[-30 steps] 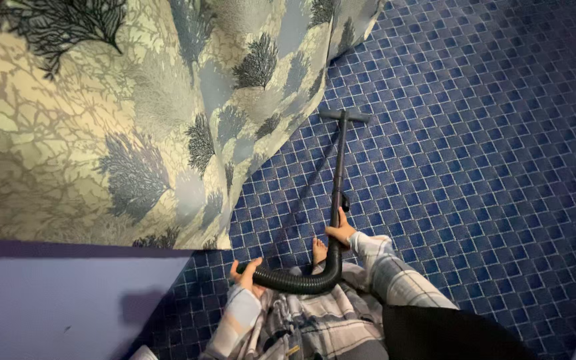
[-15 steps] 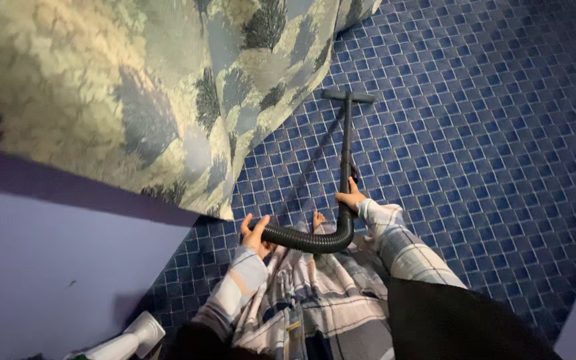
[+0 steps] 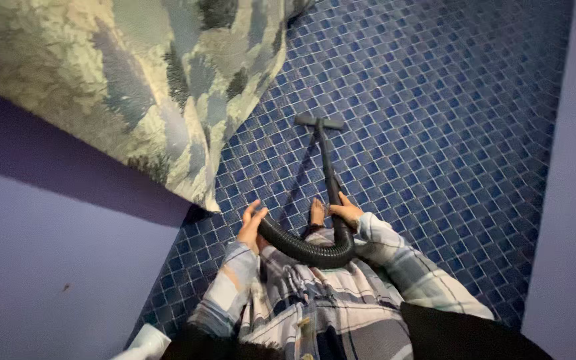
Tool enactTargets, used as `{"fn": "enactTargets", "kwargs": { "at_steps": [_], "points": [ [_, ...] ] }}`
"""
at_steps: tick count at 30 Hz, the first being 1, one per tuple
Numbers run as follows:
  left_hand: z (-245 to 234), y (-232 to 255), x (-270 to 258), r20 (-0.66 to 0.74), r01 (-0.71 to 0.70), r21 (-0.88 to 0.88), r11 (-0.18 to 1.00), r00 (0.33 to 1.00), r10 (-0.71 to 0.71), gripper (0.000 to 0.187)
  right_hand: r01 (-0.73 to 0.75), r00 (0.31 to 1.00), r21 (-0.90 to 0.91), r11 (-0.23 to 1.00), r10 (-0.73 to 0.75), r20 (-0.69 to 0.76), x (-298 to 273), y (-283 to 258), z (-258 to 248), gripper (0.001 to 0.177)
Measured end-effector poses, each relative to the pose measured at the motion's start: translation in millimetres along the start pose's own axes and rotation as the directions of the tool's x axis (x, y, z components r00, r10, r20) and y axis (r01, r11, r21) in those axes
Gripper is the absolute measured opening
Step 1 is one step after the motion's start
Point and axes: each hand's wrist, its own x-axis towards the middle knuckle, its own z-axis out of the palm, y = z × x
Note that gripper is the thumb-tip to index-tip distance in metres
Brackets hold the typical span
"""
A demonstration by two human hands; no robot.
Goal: The person moves a vacuum nozzle head across a blue patterned carpet, vacuuming next to a bed.
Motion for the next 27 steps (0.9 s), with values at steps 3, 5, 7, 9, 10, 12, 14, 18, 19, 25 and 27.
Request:
{"fn": "enactTargets", "kwargs": {
  "at_steps": [3,5,7,9,10,12,14,18,19,25,27],
  "points": [
    [36,-3,-17,0.067,0.123,0.061,0.991,0.99,-0.127,0.056,0.029,0.999,-0.109,0.994,-0.032,-0.029,-31,6,-22,0.106],
    [52,-14,-21,0.096,0.155,0.056,0.986,0.982,-0.16,0.057,0.033,0.997,0.042,0.999,-0.036,0.074,-49,11,-37,0.104],
    [59,-30,-19,0.121,0.152,0.037,0.988,0.98,-0.155,0.058,0.025,0.992,0.073,0.997,-0.034,0.12,-58,14,-45,0.101],
    [69,-44,-12,0.142,0.118,0.003,0.993,0.983,-0.118,0.059,0.008,0.994,-0.013,1.0,-0.007,0.105,-61,16,-53,0.096],
    [71,-46,-6,0.13,0.137,0.009,0.991,0.982,-0.137,0.058,0.03,0.996,-0.099,0.995,-0.022,0.082,-57,15,-57,0.094],
    [75,-45,11,0.109,0.184,0.018,0.983,0.977,-0.185,0.057,0.055,0.998,-0.27,0.961,-0.049,0.03,-43,10,-59,0.091],
    [85,-48,31,0.072,0.192,0.034,0.981,0.978,-0.194,0.057,0.038,0.999,-0.259,0.965,-0.038,0.007,-27,7,-69,0.09],
    [106,-70,74,-0.001,0.154,0.042,0.987,0.988,-0.154,0.056,0.261,0.964,-0.395,0.881,-0.26,0.058,11,-3,-101,0.085],
    [108,-74,85,-0.013,0.143,0.03,0.989,0.99,-0.143,0.056,0.184,0.983,-0.314,0.931,-0.176,0.054,18,-8,-108,0.088],
    [137,-86,121,-0.156,0.141,0.044,0.989,0.979,-0.132,0.056,0.046,0.999,-0.327,0.944,-0.037,0.036,59,-36,-149,0.09],
    [147,-84,121,-0.241,0.167,0.085,0.982,0.96,-0.142,0.056,0.144,0.988,-0.446,0.883,-0.151,0.019,76,-44,-163,0.089]
  ]
}}
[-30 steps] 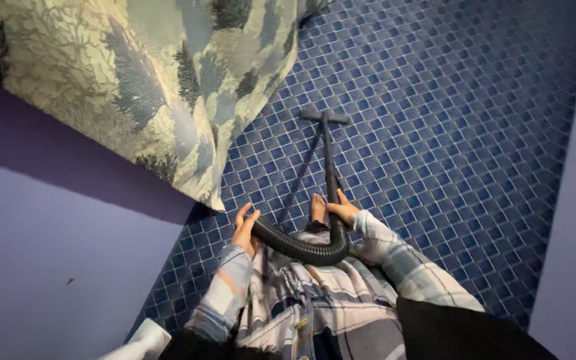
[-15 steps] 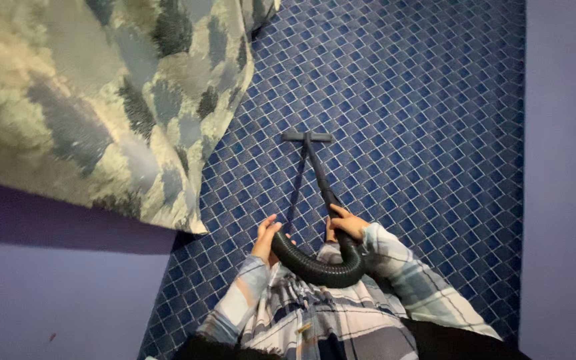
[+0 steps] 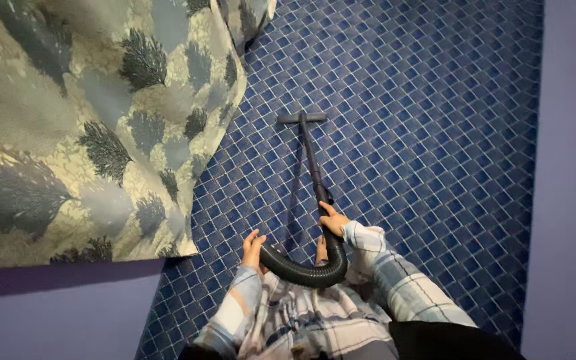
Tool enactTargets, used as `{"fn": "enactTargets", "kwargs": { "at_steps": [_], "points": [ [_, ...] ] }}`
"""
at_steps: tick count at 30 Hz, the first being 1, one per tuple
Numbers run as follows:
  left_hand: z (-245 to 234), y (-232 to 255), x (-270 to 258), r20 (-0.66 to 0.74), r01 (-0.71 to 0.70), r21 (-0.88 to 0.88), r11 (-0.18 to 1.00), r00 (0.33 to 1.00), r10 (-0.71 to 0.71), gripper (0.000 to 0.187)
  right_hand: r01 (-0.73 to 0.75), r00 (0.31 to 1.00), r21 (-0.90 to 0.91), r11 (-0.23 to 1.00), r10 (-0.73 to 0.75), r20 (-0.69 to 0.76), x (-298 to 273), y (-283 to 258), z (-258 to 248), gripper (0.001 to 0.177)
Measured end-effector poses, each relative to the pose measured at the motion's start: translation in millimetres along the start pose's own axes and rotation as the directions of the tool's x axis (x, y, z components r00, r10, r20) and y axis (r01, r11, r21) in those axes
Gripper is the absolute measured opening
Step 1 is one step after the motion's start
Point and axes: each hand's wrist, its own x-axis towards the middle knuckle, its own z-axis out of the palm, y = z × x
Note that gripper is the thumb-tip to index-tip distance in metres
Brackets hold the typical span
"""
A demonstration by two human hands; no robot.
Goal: The person moves a vacuum nozzle head across a blue patterned carpet, vacuuming next to a bed.
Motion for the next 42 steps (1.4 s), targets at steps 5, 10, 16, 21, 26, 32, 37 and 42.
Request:
{"fn": "enactTargets", "kwargs": {
  "at_steps": [5,10,16,21,26,32,37,42],
  "points": [
    [12,-15,5,-0.013,-0.085,-0.126,0.988,0.996,0.084,0.059,0.074,0.997,0.05,0.996,-0.073,-0.034,27,-7,-32,0.087],
    [4,-33,2,-0.024,-0.096,-0.123,0.988,0.995,0.093,0.06,-0.109,0.994,0.017,0.994,0.109,-0.015,28,-4,-36,0.087],
    [-6,-53,-17,0.036,-0.099,-0.065,0.993,0.994,0.101,0.062,-0.012,0.998,0.052,0.999,0.015,-0.056,-11,23,-21,0.083],
    [-15,-79,-45,0.109,-0.121,0.038,0.992,0.987,0.116,0.064,-0.062,0.997,0.182,0.981,0.069,-0.033,-68,43,3,0.085],
    [-37,-106,-71,0.268,-0.308,0.101,0.946,0.924,0.273,0.062,-0.066,0.995,0.056,0.996,0.07,-0.067,-139,77,27,0.084],
    [-47,-148,-105,0.461,-0.237,0.142,0.961,0.875,0.147,0.062,-0.148,0.984,0.135,0.98,0.159,-0.08,-226,126,64,0.082],
    [-30,-178,-145,0.532,-0.091,0.273,0.958,0.844,-0.072,0.063,-0.131,0.981,0.094,0.987,0.143,-0.129,-292,167,71,0.08],
    [-18,-216,-151,0.721,-0.245,0.313,0.918,0.69,-0.062,0.06,-0.32,0.941,0.063,0.945,0.325,-0.097,-354,188,68,0.082]
  ]
}}
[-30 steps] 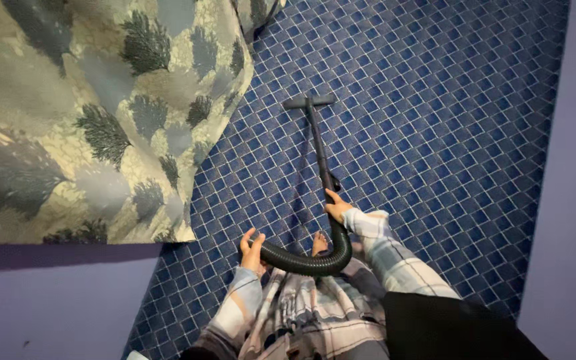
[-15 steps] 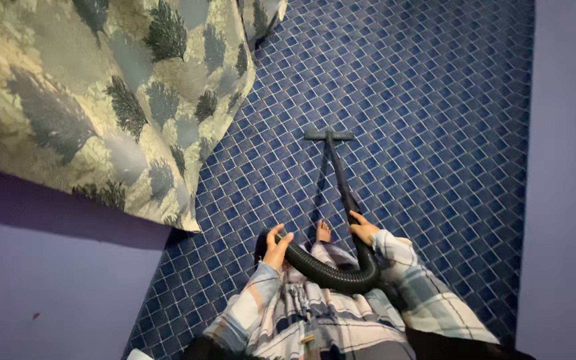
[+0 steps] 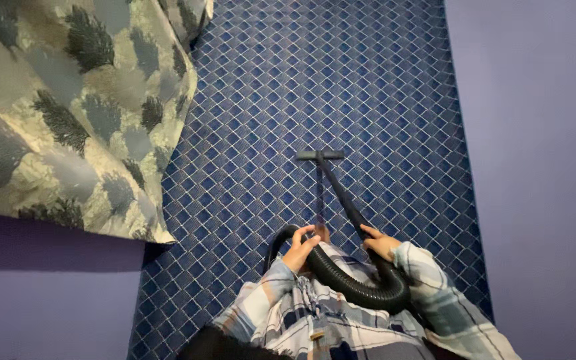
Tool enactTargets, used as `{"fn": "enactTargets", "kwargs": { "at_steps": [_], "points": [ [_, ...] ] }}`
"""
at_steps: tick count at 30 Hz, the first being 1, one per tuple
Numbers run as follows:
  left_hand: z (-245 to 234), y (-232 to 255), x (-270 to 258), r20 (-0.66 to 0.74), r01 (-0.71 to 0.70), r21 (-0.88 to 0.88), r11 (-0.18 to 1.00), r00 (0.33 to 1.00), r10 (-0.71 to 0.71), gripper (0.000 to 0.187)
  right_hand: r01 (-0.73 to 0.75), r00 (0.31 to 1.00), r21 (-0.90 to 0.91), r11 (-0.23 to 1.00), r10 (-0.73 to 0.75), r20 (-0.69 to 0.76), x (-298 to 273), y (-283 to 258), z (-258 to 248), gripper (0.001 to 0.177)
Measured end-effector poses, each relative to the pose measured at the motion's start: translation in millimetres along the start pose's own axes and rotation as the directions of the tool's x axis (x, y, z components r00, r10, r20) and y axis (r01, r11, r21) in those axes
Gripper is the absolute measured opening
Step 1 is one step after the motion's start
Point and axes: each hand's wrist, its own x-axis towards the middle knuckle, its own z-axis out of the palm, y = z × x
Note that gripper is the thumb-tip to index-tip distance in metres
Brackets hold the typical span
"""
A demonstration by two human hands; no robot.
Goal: The person moves a vacuum nozzle head across a blue patterned carpet, vacuuming next to a bed.
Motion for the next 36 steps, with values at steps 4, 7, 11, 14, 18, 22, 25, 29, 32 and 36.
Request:
{"fn": "enactTargets", "kwargs": {
  "at_steps": [4,7,11,14,18,22,25,29,32,36],
  "points": [
    [11,2,-3,-0.013,0.125,-0.017,0.992,0.992,-0.125,0.06,-0.072,0.997,0.111,0.991,0.071,0.01,-12,9,-1,0.083],
    [20,11,0,-0.067,0.147,-0.045,0.988,0.986,-0.15,0.061,0.033,0.999,0.111,0.993,-0.03,-0.035,10,12,0,0.081],
    [16,21,26,-0.161,0.203,0.018,0.979,0.967,-0.198,0.062,0.115,0.991,0.061,0.992,-0.11,-0.072,45,7,-20,0.079],
    [12,14,51,-0.191,0.132,0.028,0.991,0.974,-0.125,0.061,0.044,0.998,0.065,0.997,-0.041,-0.043,65,0,-32,0.078],
    [18,17,97,-0.273,0.09,0.185,0.979,0.961,-0.037,0.06,0.021,1.0,0.121,0.992,-0.022,0.012,95,-2,-59,0.079],
    [58,27,121,-0.303,0.104,-0.138,0.985,0.942,-0.142,0.068,-0.003,0.998,0.115,0.993,-0.004,0.062,125,9,-98,0.079],
    [84,33,133,-0.354,0.112,-0.119,0.987,0.924,-0.148,0.072,0.049,0.996,-0.041,0.998,-0.046,0.077,147,16,-137,0.08],
    [112,24,145,-0.396,-0.003,-0.131,0.991,0.917,-0.049,0.076,0.141,0.988,-0.171,0.975,-0.127,0.092,172,20,-181,0.081],
    [128,16,144,-0.451,-0.012,-0.141,0.99,0.891,-0.054,0.078,0.211,0.977,-0.26,0.942,-0.203,0.058,185,26,-201,0.081],
    [134,9,138,-0.417,-0.077,-0.07,0.995,0.908,0.041,0.076,0.1,0.994,-0.253,0.962,-0.087,0.065,181,38,-198,0.081]
  ]
}}
